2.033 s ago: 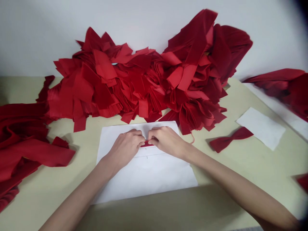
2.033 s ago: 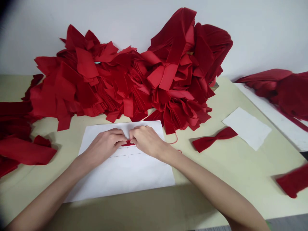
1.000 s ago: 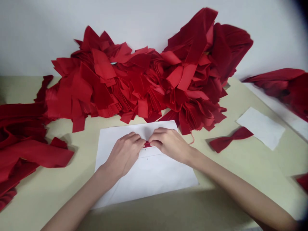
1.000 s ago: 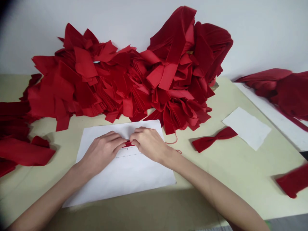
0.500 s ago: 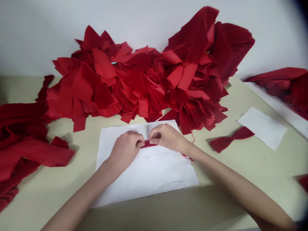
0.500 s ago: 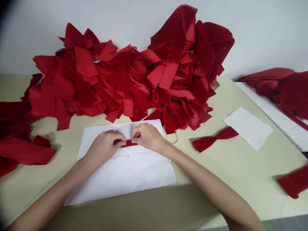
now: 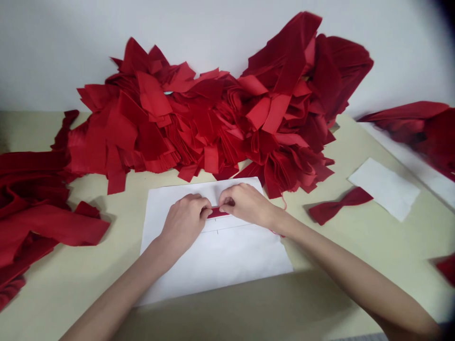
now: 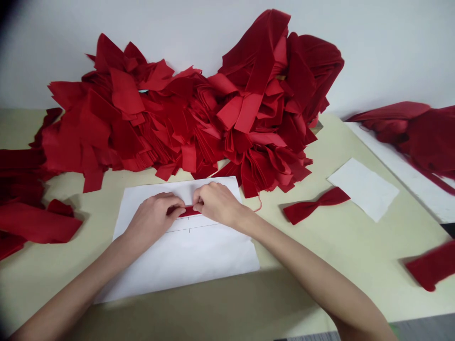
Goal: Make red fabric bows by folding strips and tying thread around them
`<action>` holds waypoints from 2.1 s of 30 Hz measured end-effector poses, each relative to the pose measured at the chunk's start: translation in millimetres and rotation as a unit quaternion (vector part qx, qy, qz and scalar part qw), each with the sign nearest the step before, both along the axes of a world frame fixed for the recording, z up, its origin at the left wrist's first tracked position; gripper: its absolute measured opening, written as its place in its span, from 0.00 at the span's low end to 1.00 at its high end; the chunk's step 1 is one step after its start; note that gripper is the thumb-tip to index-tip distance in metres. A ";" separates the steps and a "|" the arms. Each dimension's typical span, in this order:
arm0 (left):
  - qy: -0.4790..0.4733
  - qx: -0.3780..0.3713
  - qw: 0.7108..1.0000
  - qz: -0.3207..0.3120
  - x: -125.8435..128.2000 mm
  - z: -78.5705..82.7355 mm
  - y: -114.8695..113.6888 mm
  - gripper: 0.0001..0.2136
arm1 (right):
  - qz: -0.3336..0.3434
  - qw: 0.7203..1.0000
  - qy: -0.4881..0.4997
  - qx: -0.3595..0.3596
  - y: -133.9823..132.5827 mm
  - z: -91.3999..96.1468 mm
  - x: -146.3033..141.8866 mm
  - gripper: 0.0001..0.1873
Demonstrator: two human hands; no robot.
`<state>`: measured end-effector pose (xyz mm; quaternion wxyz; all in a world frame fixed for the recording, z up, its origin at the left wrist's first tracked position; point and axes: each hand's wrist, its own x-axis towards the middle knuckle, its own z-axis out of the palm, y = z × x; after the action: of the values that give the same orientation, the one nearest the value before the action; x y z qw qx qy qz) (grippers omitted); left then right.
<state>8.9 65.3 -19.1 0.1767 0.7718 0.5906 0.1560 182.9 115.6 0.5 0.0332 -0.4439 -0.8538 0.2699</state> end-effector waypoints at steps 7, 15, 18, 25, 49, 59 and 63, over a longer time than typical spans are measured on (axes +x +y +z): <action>0.089 0.158 0.977 -0.109 -5.9 -12.3 -11.4 0.12 | 0.151 0.963 -0.007 0.223 -16.3 -18.9 13.7 0.11; 0.102 0.249 0.945 -0.183 -13.8 -20.7 -13.8 0.14 | 0.223 0.907 -0.043 0.354 -21.5 -29.4 22.3 0.14; 0.087 0.272 0.937 -0.200 -16.1 -22.5 -14.8 0.14 | 0.237 0.892 -0.036 0.384 -24.9 -31.9 23.4 0.15; 0.099 0.303 0.919 -0.233 -19.4 -24.4 -17.5 0.11 | 0.255 0.882 -0.042 0.394 -26.5 -35.9 23.7 0.15; 0.160 0.191 0.951 -0.184 5.8 -1.9 -18.7 0.12 | 0.210 0.930 0.019 0.303 -31.1 -23.9 26.7 0.12; 0.191 0.139 0.955 -0.182 18.2 15.2 -16.7 0.11 | 0.169 0.971 0.062 0.156 -22.8 -11.2 26.4 0.17; 0.197 0.088 0.955 -0.203 24.5 24.8 -8.5 0.11 | 0.151 0.977 0.129 0.077 -12.6 -3.2 33.7 0.18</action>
<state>33.4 56.8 5.6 0.0160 0.9034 0.4283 0.0126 216.6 103.0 -2.7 0.1359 -0.2674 -0.9177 0.2603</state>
